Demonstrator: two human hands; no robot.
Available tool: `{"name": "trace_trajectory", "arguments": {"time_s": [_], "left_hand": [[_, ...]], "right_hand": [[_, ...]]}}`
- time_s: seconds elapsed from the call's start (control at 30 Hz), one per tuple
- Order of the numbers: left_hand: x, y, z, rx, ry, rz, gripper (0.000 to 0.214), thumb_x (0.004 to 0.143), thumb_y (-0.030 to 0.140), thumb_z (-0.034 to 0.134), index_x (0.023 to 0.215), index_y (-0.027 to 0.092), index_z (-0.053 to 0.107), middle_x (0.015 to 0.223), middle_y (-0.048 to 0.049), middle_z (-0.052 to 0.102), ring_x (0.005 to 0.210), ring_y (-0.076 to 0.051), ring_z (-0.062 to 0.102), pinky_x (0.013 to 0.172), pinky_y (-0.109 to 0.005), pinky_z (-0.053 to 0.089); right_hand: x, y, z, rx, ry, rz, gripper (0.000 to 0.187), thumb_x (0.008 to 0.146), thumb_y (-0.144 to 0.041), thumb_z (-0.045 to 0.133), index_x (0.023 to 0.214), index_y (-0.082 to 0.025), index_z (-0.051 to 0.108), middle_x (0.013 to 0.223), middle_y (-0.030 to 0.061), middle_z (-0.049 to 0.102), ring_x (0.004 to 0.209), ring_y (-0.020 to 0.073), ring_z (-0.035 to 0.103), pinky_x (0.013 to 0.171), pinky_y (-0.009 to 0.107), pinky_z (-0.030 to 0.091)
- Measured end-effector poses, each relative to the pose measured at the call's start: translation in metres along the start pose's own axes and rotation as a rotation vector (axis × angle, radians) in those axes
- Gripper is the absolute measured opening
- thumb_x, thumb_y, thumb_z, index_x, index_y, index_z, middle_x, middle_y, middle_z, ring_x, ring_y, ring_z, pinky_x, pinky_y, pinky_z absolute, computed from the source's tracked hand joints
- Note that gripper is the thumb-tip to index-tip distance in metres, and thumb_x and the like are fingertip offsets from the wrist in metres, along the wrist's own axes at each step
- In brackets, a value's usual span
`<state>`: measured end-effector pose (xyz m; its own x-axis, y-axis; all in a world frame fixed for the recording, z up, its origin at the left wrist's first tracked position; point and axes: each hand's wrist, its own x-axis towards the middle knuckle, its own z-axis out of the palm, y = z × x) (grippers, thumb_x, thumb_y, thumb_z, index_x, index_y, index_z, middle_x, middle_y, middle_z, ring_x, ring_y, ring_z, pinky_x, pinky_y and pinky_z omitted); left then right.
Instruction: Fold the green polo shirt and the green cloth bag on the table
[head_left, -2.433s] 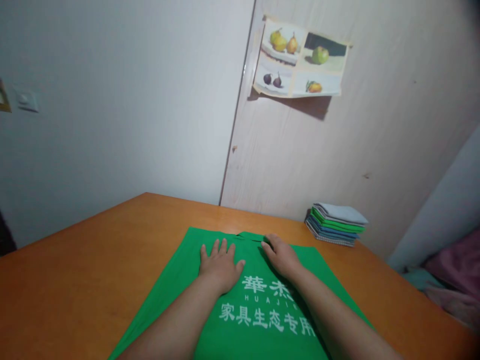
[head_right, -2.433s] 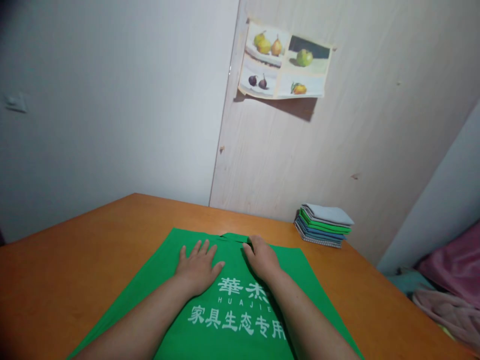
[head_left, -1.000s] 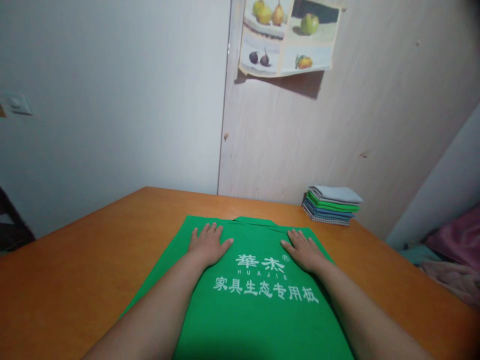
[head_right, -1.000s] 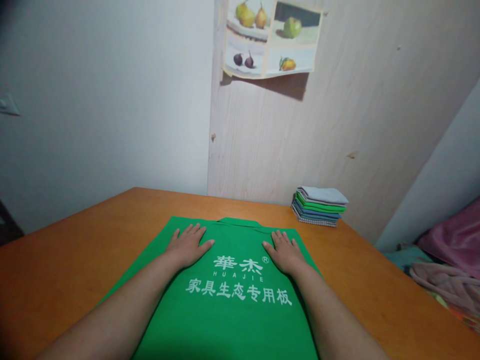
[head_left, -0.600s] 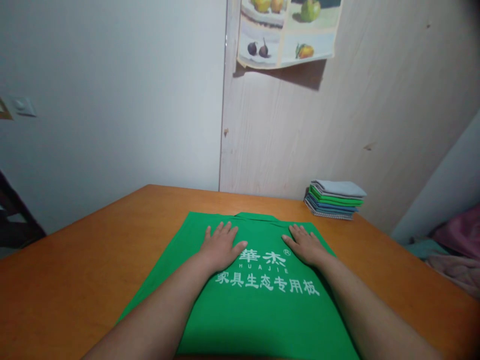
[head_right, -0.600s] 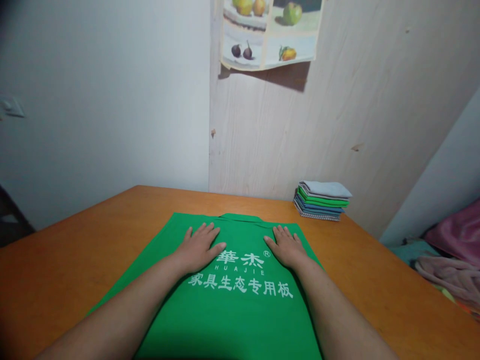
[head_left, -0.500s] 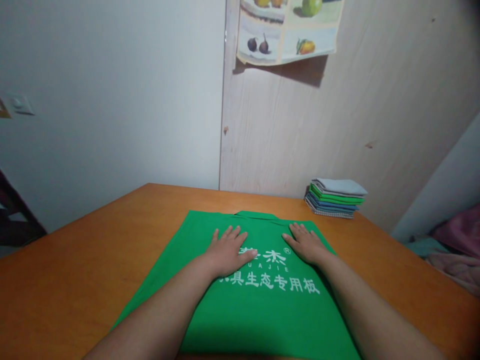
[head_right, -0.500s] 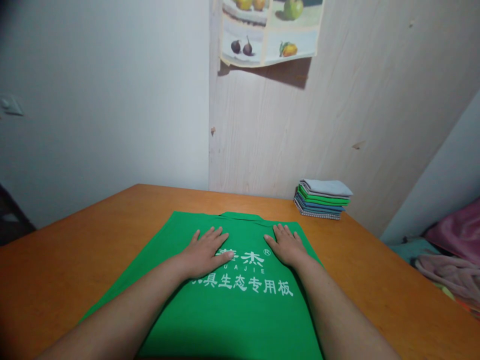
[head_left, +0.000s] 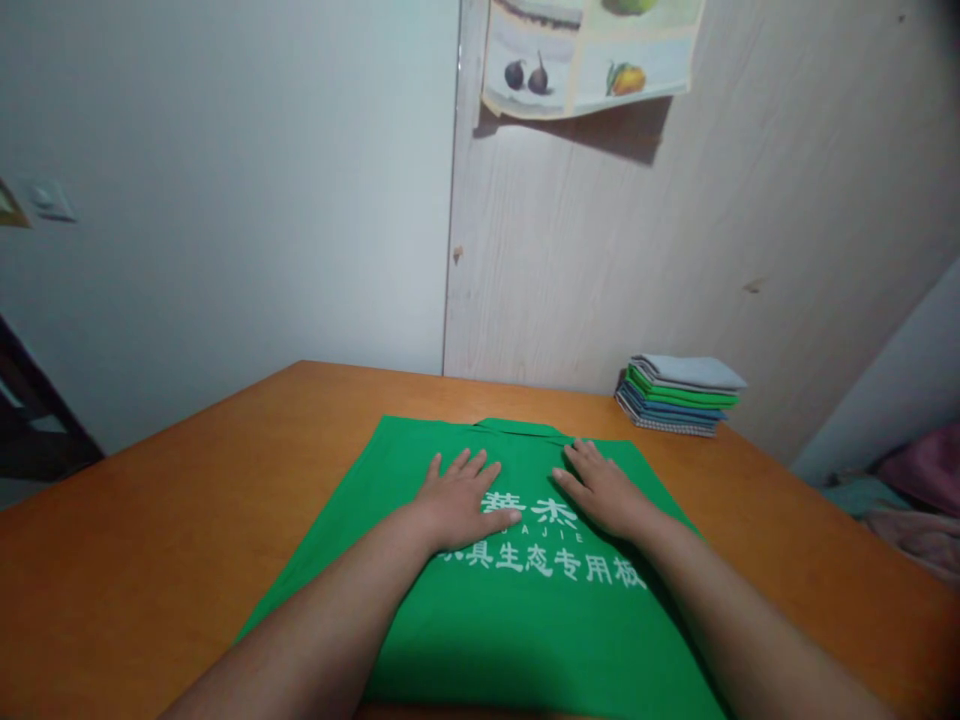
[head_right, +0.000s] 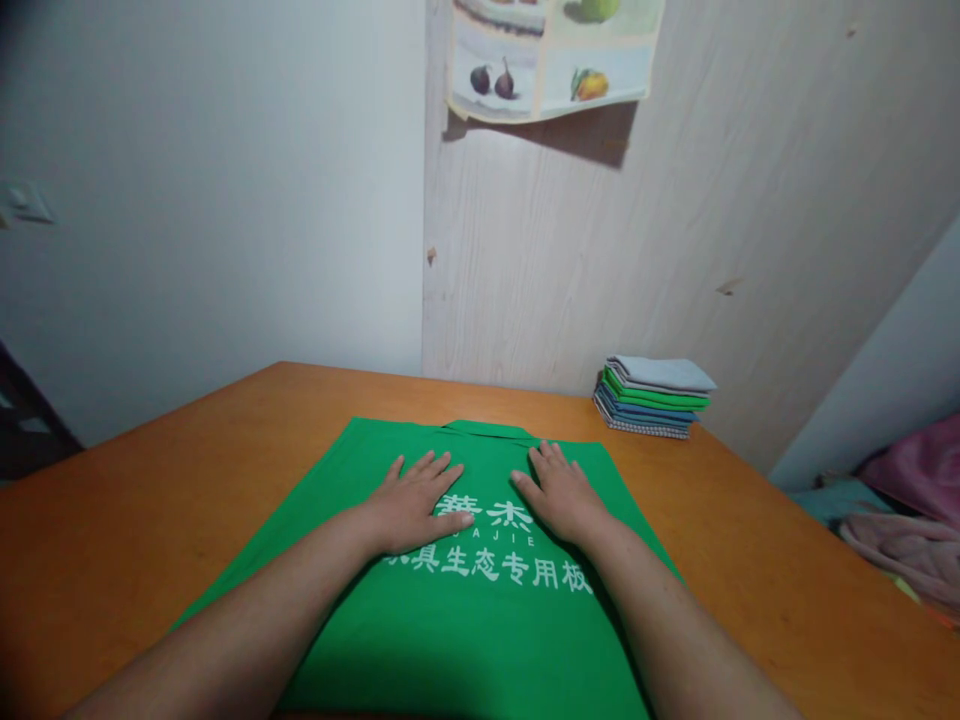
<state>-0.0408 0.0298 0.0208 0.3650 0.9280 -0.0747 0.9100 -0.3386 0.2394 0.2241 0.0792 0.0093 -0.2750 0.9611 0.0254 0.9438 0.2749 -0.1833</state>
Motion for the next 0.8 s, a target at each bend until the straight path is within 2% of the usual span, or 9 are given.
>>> {"name": "trace_trajectory", "arguments": {"time_s": [0.13, 0.23, 0.47, 0.8], "left_hand": [[0.0, 0.001, -0.001, -0.003, -0.006, -0.002, 0.097, 0.08, 0.089, 0.025, 0.156, 0.028, 0.025, 0.164, -0.0068, 0.012, 0.151, -0.034, 0.004, 0.116, -0.067, 0.002], [0.0, 0.001, -0.002, -0.007, -0.003, 0.0, 0.097, 0.08, 0.089, 0.022, 0.156, 0.028, 0.026, 0.164, -0.0068, 0.012, 0.151, -0.033, 0.005, 0.116, -0.067, 0.002], [0.004, -0.006, 0.004, -0.008, 0.065, -0.011, 0.085, 0.087, 0.081, 0.022, 0.154, 0.03, 0.03, 0.164, -0.0047, 0.02, 0.152, -0.03, 0.01, 0.119, -0.062, 0.006], [0.009, -0.026, -0.001, 0.002, 0.097, -0.183, 0.088, 0.088, 0.08, 0.016, 0.154, 0.024, 0.031, 0.164, -0.0073, 0.02, 0.152, -0.031, 0.009, 0.119, -0.061, 0.007]], "right_hand": [[-0.012, -0.034, 0.005, 0.055, -0.051, -0.196, 0.084, 0.094, -0.072, 0.022, 0.156, -0.015, 0.027, 0.164, 0.0115, 0.015, 0.151, 0.0274, 0.007, 0.12, 0.05, 0.013], [-0.017, -0.047, 0.012, 0.026, -0.09, -0.231, 0.081, 0.095, -0.07, 0.021, 0.157, -0.017, 0.022, 0.164, 0.0092, 0.013, 0.151, 0.0272, 0.007, 0.12, 0.053, 0.01], [-0.016, -0.045, 0.014, 0.008, -0.114, -0.224, 0.081, 0.094, -0.071, 0.019, 0.158, -0.021, 0.021, 0.164, 0.0064, 0.013, 0.152, 0.0264, 0.007, 0.121, 0.051, 0.009], [-0.013, -0.036, 0.021, 0.007, -0.088, -0.231, 0.077, 0.095, -0.07, 0.022, 0.157, -0.025, 0.024, 0.164, 0.0033, 0.014, 0.151, 0.0257, 0.01, 0.121, 0.051, 0.01]]}}
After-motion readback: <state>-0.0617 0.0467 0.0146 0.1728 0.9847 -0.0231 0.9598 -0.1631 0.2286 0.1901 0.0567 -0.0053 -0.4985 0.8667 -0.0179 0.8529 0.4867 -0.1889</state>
